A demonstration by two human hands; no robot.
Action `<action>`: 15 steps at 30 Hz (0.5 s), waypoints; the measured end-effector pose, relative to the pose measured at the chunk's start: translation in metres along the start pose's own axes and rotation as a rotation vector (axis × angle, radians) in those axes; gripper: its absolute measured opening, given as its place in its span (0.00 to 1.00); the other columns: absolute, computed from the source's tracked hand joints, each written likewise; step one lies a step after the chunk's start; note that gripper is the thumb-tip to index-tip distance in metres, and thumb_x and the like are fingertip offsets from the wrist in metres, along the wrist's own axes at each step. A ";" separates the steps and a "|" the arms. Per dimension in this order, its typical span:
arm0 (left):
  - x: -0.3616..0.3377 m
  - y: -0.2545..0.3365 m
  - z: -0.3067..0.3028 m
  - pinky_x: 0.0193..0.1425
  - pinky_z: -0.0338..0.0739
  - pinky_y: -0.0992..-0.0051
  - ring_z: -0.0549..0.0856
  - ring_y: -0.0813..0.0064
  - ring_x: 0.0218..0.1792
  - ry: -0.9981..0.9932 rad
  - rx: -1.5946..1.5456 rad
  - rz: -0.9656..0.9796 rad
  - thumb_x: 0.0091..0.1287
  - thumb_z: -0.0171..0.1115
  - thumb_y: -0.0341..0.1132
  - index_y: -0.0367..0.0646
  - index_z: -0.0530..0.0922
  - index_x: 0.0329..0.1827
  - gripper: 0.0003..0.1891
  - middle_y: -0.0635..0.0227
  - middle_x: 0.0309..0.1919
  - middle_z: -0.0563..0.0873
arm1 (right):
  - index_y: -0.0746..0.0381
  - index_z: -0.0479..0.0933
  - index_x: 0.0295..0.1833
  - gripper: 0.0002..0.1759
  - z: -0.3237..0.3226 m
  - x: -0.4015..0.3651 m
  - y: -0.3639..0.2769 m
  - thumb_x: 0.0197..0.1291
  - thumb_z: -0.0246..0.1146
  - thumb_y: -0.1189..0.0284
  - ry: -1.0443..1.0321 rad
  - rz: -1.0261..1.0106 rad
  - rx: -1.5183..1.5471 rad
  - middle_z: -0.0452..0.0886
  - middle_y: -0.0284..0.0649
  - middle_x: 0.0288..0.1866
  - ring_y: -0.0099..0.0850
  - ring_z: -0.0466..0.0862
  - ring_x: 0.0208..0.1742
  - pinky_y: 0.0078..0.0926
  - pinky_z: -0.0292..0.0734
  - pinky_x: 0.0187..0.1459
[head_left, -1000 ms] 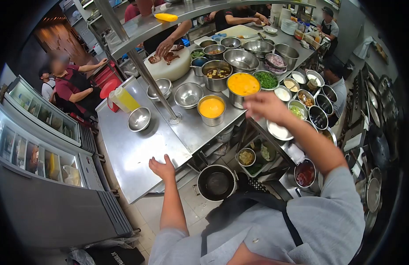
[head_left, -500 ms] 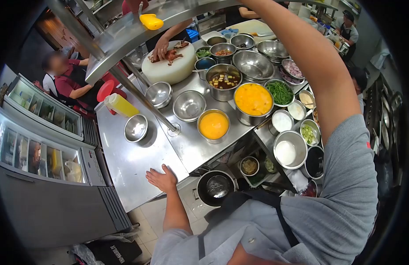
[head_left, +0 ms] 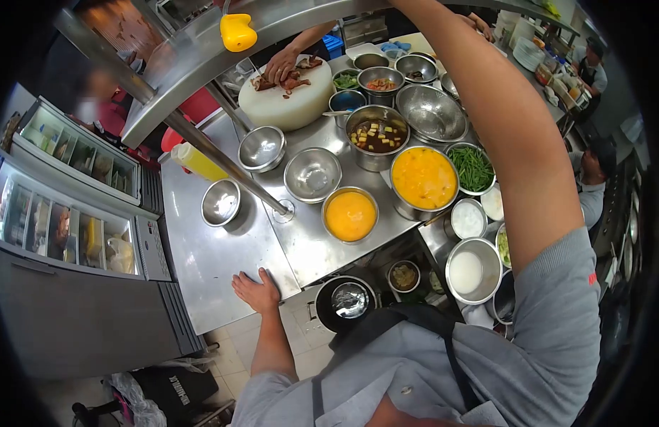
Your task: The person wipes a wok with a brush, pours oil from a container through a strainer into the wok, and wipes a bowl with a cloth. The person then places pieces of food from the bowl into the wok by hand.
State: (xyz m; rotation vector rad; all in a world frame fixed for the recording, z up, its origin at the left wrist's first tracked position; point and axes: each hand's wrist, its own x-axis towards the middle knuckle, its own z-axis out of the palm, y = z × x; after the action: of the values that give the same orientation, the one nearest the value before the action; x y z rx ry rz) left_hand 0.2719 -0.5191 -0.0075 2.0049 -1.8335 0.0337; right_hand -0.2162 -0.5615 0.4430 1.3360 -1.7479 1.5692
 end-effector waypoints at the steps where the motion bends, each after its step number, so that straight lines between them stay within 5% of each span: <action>1: 0.001 0.000 0.001 0.77 0.47 0.57 0.59 0.50 0.71 -0.004 0.014 0.001 0.66 0.54 0.53 0.29 0.66 0.65 0.35 0.44 0.68 0.65 | 0.67 0.80 0.30 0.25 0.000 -0.005 -0.004 0.61 0.55 0.54 0.005 -0.013 -0.061 0.81 0.55 0.31 0.52 0.81 0.35 0.45 0.73 0.40; 3: 0.003 -0.002 0.004 0.77 0.47 0.57 0.59 0.50 0.72 0.001 0.016 -0.002 0.66 0.54 0.53 0.30 0.66 0.65 0.35 0.45 0.68 0.65 | 0.66 0.81 0.31 0.23 -0.002 -0.008 -0.015 0.61 0.55 0.56 -0.041 0.033 -0.187 0.82 0.53 0.36 0.51 0.81 0.42 0.46 0.73 0.46; 15: 0.004 0.003 -0.004 0.78 0.45 0.58 0.56 0.51 0.73 -0.058 0.018 -0.051 0.65 0.55 0.53 0.31 0.64 0.67 0.37 0.47 0.71 0.61 | 0.66 0.80 0.36 0.21 0.003 -0.009 -0.011 0.60 0.54 0.57 -0.026 -0.008 -0.286 0.81 0.55 0.42 0.52 0.80 0.48 0.45 0.73 0.51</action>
State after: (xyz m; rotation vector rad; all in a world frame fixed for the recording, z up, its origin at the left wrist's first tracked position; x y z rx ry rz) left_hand 0.2708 -0.5217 -0.0024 2.0850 -1.8225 -0.0226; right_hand -0.2023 -0.5600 0.4407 1.2249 -1.8952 1.2443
